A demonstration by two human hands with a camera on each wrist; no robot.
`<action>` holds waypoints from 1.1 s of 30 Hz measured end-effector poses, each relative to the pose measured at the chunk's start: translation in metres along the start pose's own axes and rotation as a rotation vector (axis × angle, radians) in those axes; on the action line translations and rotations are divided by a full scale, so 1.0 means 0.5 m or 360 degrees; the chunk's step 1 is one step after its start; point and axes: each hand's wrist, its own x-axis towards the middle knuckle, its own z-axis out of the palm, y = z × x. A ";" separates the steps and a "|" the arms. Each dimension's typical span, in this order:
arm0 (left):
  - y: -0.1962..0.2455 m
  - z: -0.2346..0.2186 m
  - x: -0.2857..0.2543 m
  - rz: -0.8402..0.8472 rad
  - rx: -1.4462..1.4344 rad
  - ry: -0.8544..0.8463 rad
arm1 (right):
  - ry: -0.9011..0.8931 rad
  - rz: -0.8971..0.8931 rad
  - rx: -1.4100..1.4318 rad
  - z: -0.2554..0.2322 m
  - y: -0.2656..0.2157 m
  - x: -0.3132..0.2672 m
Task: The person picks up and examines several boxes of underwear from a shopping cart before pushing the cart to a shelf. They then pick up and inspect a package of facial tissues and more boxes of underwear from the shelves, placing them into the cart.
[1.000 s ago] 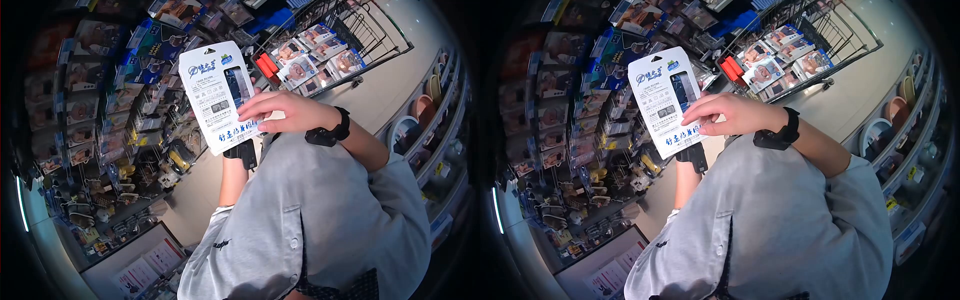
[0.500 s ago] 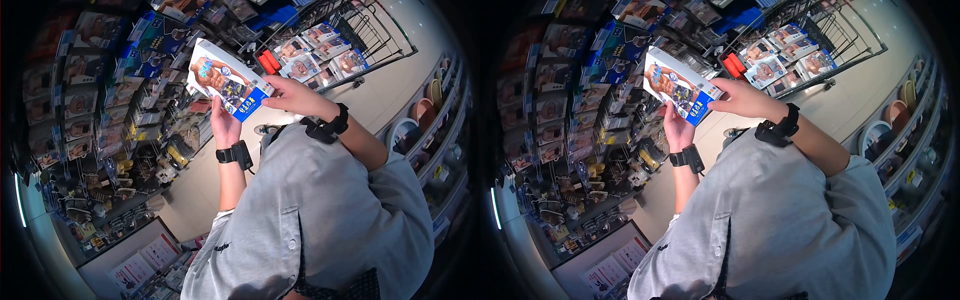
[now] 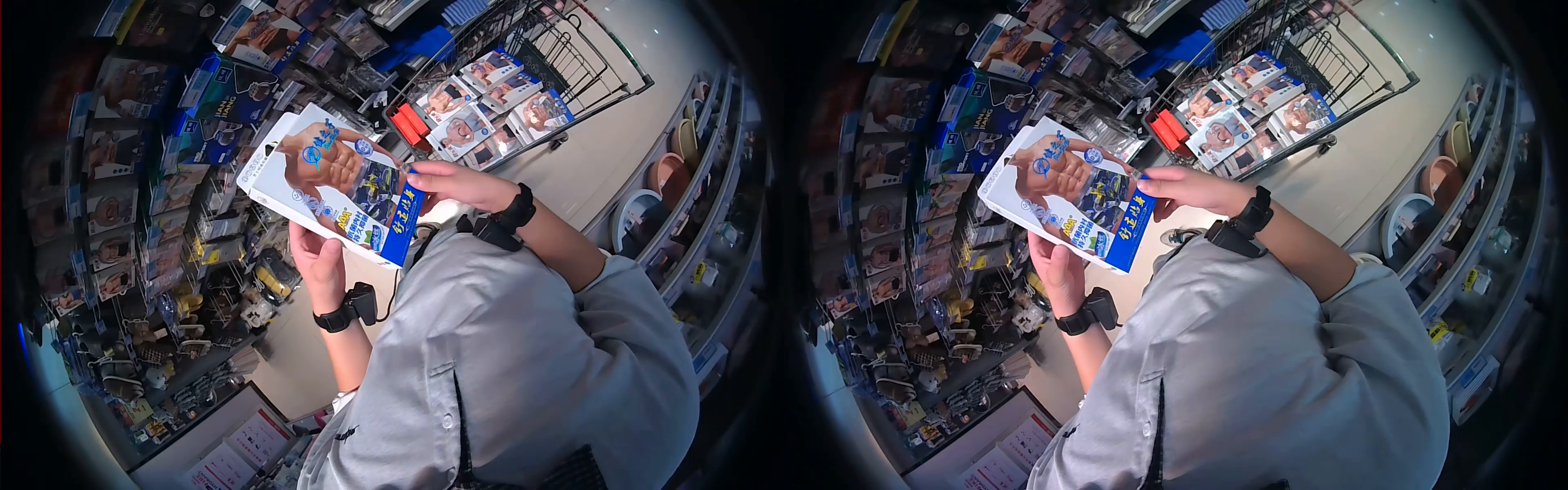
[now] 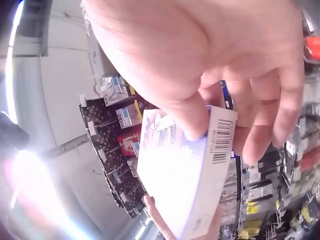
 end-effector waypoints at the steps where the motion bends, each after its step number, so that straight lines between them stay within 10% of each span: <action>1: 0.001 0.002 0.004 -0.0003 -0.0006 -0.0002 | 0.0001 -0.0006 0.0077 -0.002 0.009 0.006; 9: 0.036 -0.007 0.067 0.0259 0.0456 0.0232 | -0.0292 0.0386 0.0673 -0.010 0.045 0.044; 11: 0.045 0.025 0.074 0.0369 0.0594 0.0259 | -0.0879 0.0245 0.1073 -0.021 0.069 0.062; 33: -0.023 -0.051 0.088 -0.0111 0.0780 0.0360 | -0.0048 0.0556 0.0823 -0.035 0.075 0.037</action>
